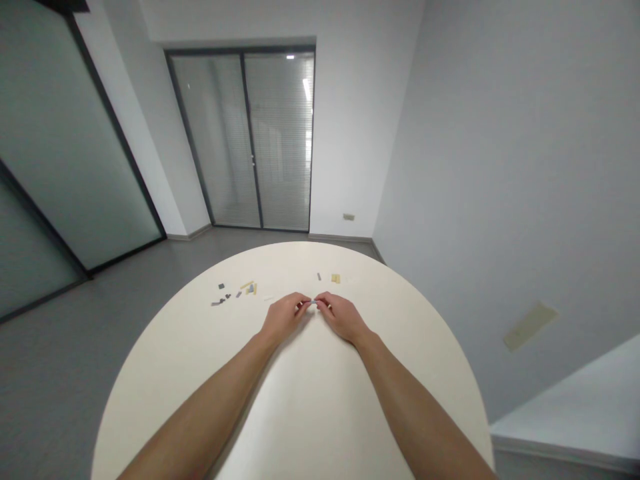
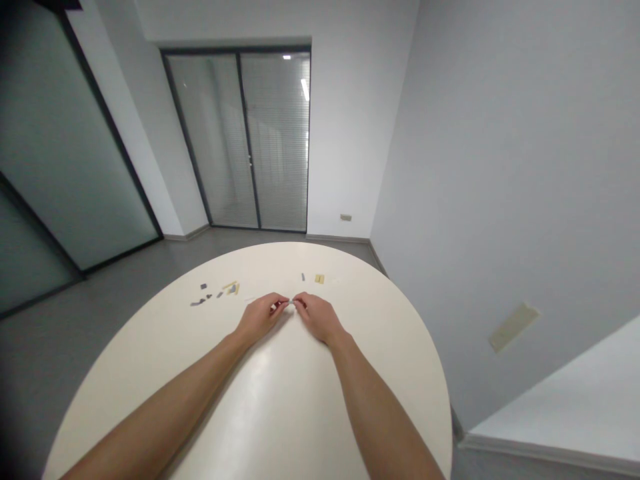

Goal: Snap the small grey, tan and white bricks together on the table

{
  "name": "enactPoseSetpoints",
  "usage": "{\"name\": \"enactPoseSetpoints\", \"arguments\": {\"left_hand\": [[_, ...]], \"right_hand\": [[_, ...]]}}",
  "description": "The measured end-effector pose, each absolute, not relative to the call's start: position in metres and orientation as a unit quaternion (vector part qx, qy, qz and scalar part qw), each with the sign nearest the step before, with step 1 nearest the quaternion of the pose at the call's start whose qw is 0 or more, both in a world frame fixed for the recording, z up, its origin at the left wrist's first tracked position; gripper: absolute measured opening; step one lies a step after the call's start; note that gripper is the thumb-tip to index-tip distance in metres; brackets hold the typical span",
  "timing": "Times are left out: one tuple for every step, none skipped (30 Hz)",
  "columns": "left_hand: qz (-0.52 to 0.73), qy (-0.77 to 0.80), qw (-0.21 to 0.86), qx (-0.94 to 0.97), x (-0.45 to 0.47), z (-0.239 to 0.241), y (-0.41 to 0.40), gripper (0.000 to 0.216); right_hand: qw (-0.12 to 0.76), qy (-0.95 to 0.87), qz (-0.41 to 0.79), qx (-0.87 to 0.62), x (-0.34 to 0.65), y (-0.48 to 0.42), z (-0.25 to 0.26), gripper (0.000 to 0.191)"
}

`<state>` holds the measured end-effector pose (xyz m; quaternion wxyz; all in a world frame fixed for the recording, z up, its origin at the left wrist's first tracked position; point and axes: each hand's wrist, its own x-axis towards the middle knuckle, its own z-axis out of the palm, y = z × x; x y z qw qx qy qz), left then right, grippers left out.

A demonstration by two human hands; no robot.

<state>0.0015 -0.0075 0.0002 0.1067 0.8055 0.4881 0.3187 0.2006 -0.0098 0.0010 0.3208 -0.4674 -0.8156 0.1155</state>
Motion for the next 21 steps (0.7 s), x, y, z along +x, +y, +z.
{"name": "enactPoseSetpoints", "arguments": {"left_hand": [[0.317,0.489,0.107,0.805,0.0015,0.0001,-0.0075,0.025],[0.315,0.49,0.107,0.806,0.0015,0.0001,-0.0075,0.025],[0.314,0.491,0.108,0.806,0.0015,0.0001,-0.0075,0.026],[0.313,0.491,0.108,0.806,0.0015,0.0003,-0.0076,0.026],[0.312,0.491,0.108,0.806,0.0016,0.0004,-0.0077,0.026],[0.311,0.49,0.109,0.807,0.0016,0.0006,-0.0078,0.027],[0.311,0.489,0.109,0.808,0.0017,0.0008,-0.0079,0.027],[0.311,0.488,0.11,0.808,0.0017,0.001,-0.008,0.026],[0.312,0.486,0.111,0.809,0.0017,0.001,-0.0081,0.026],[0.313,0.485,0.112,0.809,0.0018,0.0009,-0.0082,0.025],[0.314,0.484,0.113,0.809,0.0018,0.0008,-0.0082,0.024],[0.315,0.482,0.113,0.81,0.0018,0.0006,-0.0082,0.023],[0.316,0.481,0.112,0.81,0.0018,0.0003,-0.0081,0.023],[0.315,0.481,0.111,0.811,0.0018,0.0001,-0.008,0.022],[0.315,0.48,0.108,0.812,0.0018,0.0,-0.0079,0.021],[0.313,0.48,0.106,0.812,0.0019,0.0001,-0.0079,0.021],[0.312,0.481,0.104,0.813,0.0019,0.0003,-0.0078,0.02],[0.311,0.481,0.102,0.814,0.0019,0.0007,-0.0079,0.02],[0.309,0.481,0.1,0.814,0.002,0.0012,-0.008,0.02],[0.307,0.482,0.098,0.815,0.002,0.0018,-0.0082,0.02],[0.306,0.483,0.097,0.815,0.002,0.0023,-0.0084,0.02]], "right_hand": [[0.319,-0.816,0.115,-0.468,0.2005,-0.0099,0.0012,0.022],[0.318,-0.816,0.115,-0.468,0.2004,-0.0099,0.0015,0.021],[0.317,-0.817,0.116,-0.468,0.2003,-0.0099,0.0019,0.021],[0.315,-0.817,0.117,-0.469,0.2002,-0.0099,0.0022,0.021],[0.314,-0.817,0.117,-0.469,0.2002,-0.0098,0.0024,0.021],[0.312,-0.818,0.117,-0.47,0.2002,-0.0097,0.0025,0.021],[0.31,-0.818,0.116,-0.471,0.2002,-0.0095,0.0026,0.021],[0.308,-0.817,0.116,-0.473,0.2002,-0.0094,0.0026,0.021],[0.306,-0.817,0.115,-0.475,0.2003,-0.0093,0.0025,0.021],[0.305,-0.816,0.116,-0.476,0.2003,-0.0092,0.0024,0.021],[0.304,-0.816,0.117,-0.478,0.2004,-0.0092,0.0023,0.021],[0.303,-0.816,0.117,-0.479,0.2005,-0.0093,0.0023,0.021],[0.303,-0.815,0.117,-0.48,0.2005,-0.0093,0.0023,0.021],[0.301,-0.815,0.117,-0.481,0.2006,-0.0093,0.0023,0.02],[0.3,-0.815,0.116,-0.483,0.2006,-0.0093,0.0024,0.02],[0.298,-0.814,0.115,-0.484,0.2006,-0.0091,0.0024,0.019],[0.297,-0.814,0.115,-0.485,0.2006,-0.0089,0.0024,0.019],[0.295,-0.815,0.115,-0.485,0.2006,-0.0085,0.0022,0.019],[0.295,-0.815,0.115,-0.485,0.2006,-0.008,0.002,0.019],[0.294,-0.816,0.115,-0.485,0.2006,-0.0076,0.0016,0.019],[0.294,-0.816,0.114,-0.485,0.2006,-0.0071,0.0011,0.019]]}}
